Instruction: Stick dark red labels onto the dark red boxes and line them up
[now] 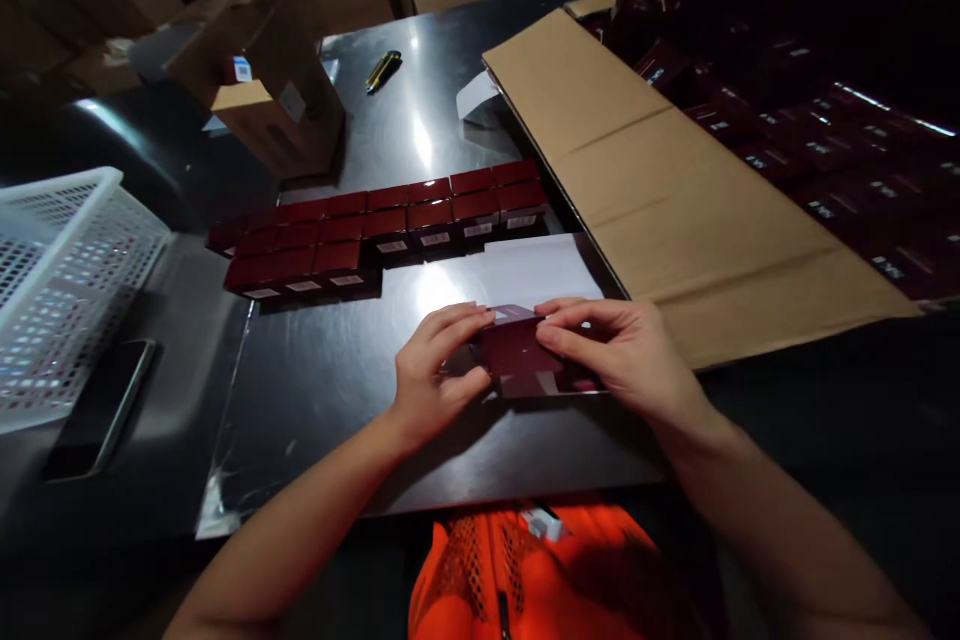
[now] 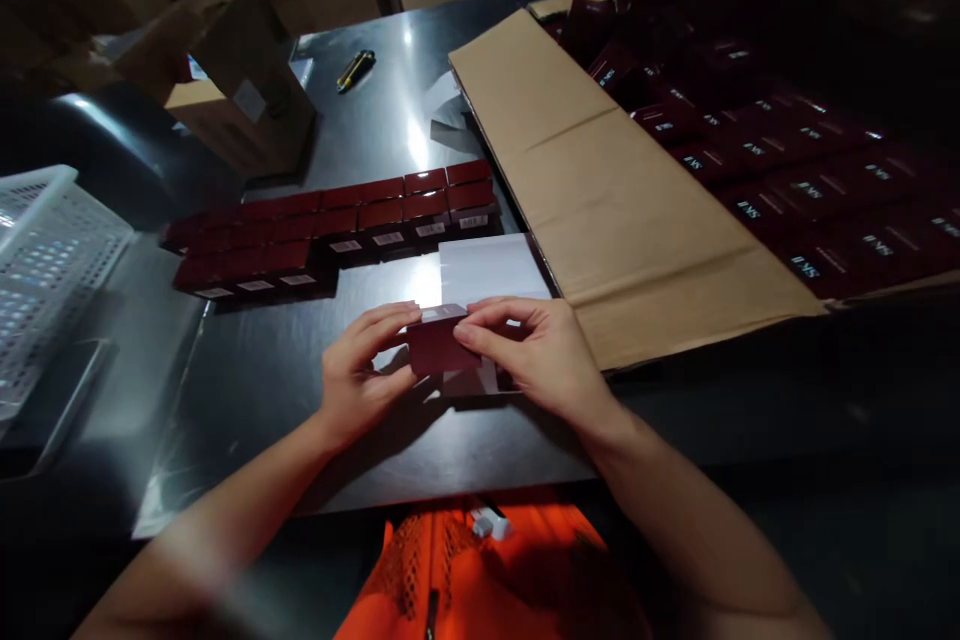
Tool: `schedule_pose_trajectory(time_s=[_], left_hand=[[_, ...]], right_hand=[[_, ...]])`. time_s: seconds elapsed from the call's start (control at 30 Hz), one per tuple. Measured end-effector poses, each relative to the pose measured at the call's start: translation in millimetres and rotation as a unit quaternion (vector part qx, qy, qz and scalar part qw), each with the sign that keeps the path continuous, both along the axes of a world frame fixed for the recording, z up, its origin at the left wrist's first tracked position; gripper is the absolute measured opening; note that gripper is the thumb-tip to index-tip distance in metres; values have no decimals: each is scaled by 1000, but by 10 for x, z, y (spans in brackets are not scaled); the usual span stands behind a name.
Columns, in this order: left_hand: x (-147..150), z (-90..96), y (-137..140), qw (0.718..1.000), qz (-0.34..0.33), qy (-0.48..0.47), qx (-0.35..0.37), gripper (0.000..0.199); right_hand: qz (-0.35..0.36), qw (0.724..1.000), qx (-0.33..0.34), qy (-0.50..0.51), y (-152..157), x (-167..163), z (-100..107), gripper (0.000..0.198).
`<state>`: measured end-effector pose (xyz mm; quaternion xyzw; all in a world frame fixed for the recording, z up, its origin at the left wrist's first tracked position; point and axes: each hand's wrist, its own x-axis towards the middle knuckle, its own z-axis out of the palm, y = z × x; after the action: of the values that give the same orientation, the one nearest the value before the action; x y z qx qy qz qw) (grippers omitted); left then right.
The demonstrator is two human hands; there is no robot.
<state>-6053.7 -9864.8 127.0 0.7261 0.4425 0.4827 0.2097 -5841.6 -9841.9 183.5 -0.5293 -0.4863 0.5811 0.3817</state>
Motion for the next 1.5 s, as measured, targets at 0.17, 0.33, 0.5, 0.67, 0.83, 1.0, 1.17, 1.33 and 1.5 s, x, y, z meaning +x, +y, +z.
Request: schedule_pose_trajectory(time_s=[0.17, 0.33, 0.5, 0.67, 0.83, 1.0, 1.17, 1.33, 1.5], left_hand=[[-2, 19, -5, 1000, -1, 0, 10, 52], [-6, 21, -3, 1000, -4, -2, 11, 52], [-6, 18, -1, 1000, -5, -8, 8, 54], [-8, 33, -7, 1000, -6, -4, 8, 53], [-9, 38, -10, 1000, -6, -3, 10, 53], [-8, 29, -14, 1000, -4, 1, 10, 52], [-9, 17, -36, 1000, -1, 0, 4, 49], [22, -41, -16, 998, 8, -28, -58, 41], [47, -41, -25, 967, -4, -169, -190, 39]], right_hand=[[-3, 1000, 23, -7, 2, -19, 23, 24], [-1, 1000, 25, -10, 4, -19, 13, 25], [0, 999, 36, -5, 11, -22, 1, 22], [7, 999, 37, 4, 17, -24, -3, 23], [9, 999, 43, 12, 32, -32, -10, 19], [-1, 996, 83, -16, 1, -51, -35, 17], [-26, 969, 219, -108, -58, -52, -145, 17], [-87, 948, 257, -166, 51, -14, -223, 90], [-54, 929, 343, -123, -103, 131, -50, 29]])
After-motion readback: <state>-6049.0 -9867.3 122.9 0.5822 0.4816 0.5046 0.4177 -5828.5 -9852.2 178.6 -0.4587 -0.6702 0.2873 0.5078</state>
